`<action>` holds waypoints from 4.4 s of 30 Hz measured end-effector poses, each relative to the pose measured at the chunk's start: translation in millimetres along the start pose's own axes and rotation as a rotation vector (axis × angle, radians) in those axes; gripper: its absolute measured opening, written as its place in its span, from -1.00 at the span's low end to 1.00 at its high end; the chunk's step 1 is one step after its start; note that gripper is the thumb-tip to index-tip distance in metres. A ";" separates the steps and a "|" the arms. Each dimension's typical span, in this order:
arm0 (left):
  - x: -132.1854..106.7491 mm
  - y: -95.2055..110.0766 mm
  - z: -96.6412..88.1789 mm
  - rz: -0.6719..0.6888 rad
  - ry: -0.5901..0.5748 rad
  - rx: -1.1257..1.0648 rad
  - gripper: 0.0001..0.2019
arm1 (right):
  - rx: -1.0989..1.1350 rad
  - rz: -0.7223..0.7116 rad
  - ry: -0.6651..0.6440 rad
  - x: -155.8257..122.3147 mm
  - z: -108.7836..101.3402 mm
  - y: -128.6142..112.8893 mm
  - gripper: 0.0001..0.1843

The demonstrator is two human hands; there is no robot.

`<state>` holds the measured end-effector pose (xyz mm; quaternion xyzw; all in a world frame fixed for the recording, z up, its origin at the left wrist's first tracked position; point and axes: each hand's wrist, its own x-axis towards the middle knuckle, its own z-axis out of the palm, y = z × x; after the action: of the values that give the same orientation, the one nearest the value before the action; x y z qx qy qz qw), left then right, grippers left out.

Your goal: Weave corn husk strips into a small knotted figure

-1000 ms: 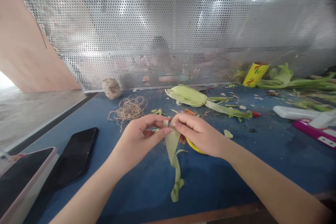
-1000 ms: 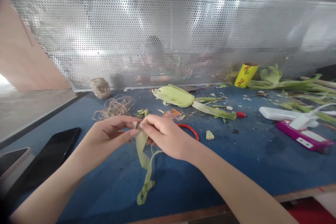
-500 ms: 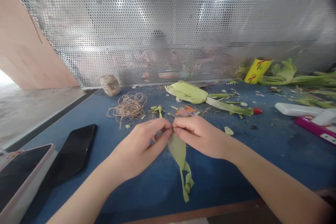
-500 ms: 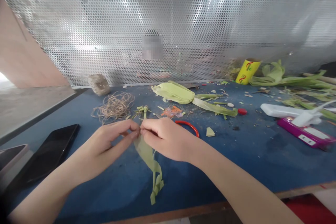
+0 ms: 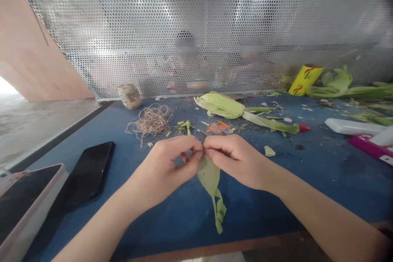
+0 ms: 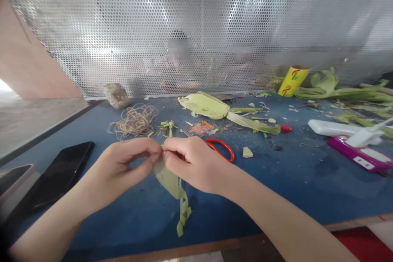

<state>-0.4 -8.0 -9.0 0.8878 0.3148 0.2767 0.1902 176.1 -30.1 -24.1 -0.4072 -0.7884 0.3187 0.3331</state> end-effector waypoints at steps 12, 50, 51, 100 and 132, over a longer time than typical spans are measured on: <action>0.6 2.9 5.0 0.030 0.104 0.000 -0.87 | 0.026 -0.027 0.119 0.9 8.0 2.1 -0.75; 3.2 -2.1 6.3 -0.293 0.196 -0.505 -0.91 | 0.166 0.008 0.172 3.3 -0.3 7.7 -0.78; 3.4 -2.6 6.1 -0.286 0.212 -0.504 -0.92 | 0.171 0.006 0.171 2.9 -0.2 7.9 -0.79; 6.4 -0.6 -3.0 -0.356 0.404 -0.676 -0.90 | 0.475 0.106 0.361 9.0 0.2 7.6 -0.89; 7.3 -16.4 5.6 -0.170 -0.077 0.140 -0.72 | 0.852 0.065 1.084 17.5 -96.6 66.0 -0.91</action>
<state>0.3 7.9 -19.1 0.8790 0.4000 0.2026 0.1623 272.5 38.0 -15.0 -0.3659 -0.3039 0.3618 0.8018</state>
